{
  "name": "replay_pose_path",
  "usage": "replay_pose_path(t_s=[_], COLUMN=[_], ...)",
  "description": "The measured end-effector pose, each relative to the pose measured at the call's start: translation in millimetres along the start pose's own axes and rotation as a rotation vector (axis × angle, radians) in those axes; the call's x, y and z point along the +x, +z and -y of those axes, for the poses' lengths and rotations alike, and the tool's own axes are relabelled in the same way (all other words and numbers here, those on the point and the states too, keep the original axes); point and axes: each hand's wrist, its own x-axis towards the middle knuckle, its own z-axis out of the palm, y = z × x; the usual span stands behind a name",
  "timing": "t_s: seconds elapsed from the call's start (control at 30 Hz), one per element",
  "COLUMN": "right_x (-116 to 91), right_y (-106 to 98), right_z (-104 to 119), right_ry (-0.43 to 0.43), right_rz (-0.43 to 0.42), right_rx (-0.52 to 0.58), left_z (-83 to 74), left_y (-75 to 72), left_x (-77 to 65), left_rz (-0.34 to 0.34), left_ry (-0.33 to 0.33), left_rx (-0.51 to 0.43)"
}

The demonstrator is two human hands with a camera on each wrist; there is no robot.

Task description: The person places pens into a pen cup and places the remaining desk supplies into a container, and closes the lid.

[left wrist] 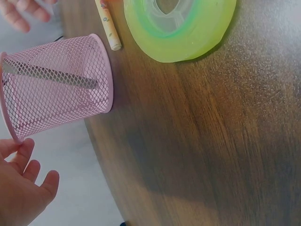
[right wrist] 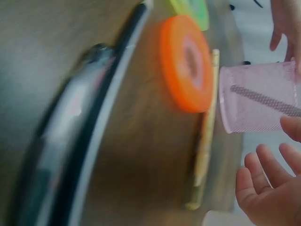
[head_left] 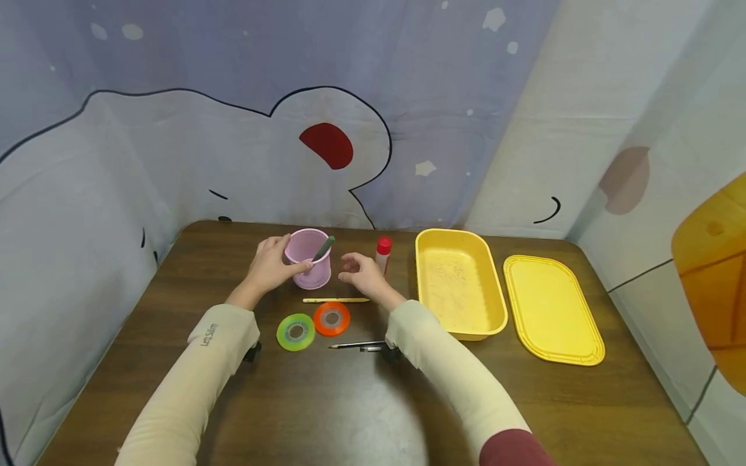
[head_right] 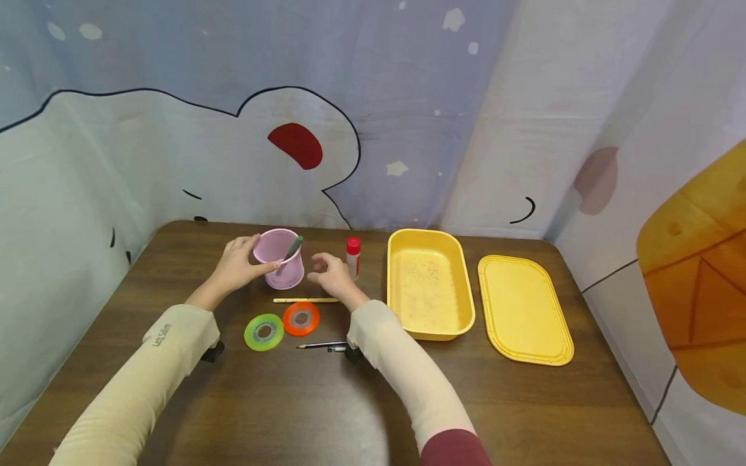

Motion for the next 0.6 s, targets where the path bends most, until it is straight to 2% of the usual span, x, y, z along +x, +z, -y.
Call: replay_pose_path(t_s=[0.13, 0.33, 0.37, 0.4, 0.57, 0.6], right_x=[-5.2, -8.9, -3.6, -3.8, -10.1, -17.3], right_y=[-0.2, -1.7, -0.9, -1.4, -3.5, -4.8], right_z=[-13.4, -31.5, -44.9, -47.6, -51.5, -40.6], right_ry=[0.000, 0.000, -0.040, -0.040, -0.008, 0.036], right_rz=[0.033, 0.037, 0.034, 0.033, 0.017, 0.013], right_rx=[-0.015, -0.073, -0.078, -0.093, -0.158, -0.188], left_z=[-0.1, -0.1, -0.4, -0.7, -1.5, -1.4], left_y=[0.8, 0.4, 0.2, 0.1, 0.0, 0.0], left_x=[0.2, -0.2, -0.4, -0.6, -0.7, -0.7], left_rz=[-0.002, -0.007, -0.006, -0.006, -0.002, -0.004], left_ry=[0.005, 0.016, 0.015, 0.013, 0.012, 0.013], left_rx=[0.007, 0.006, 0.005, 0.003, 0.001, 0.000])
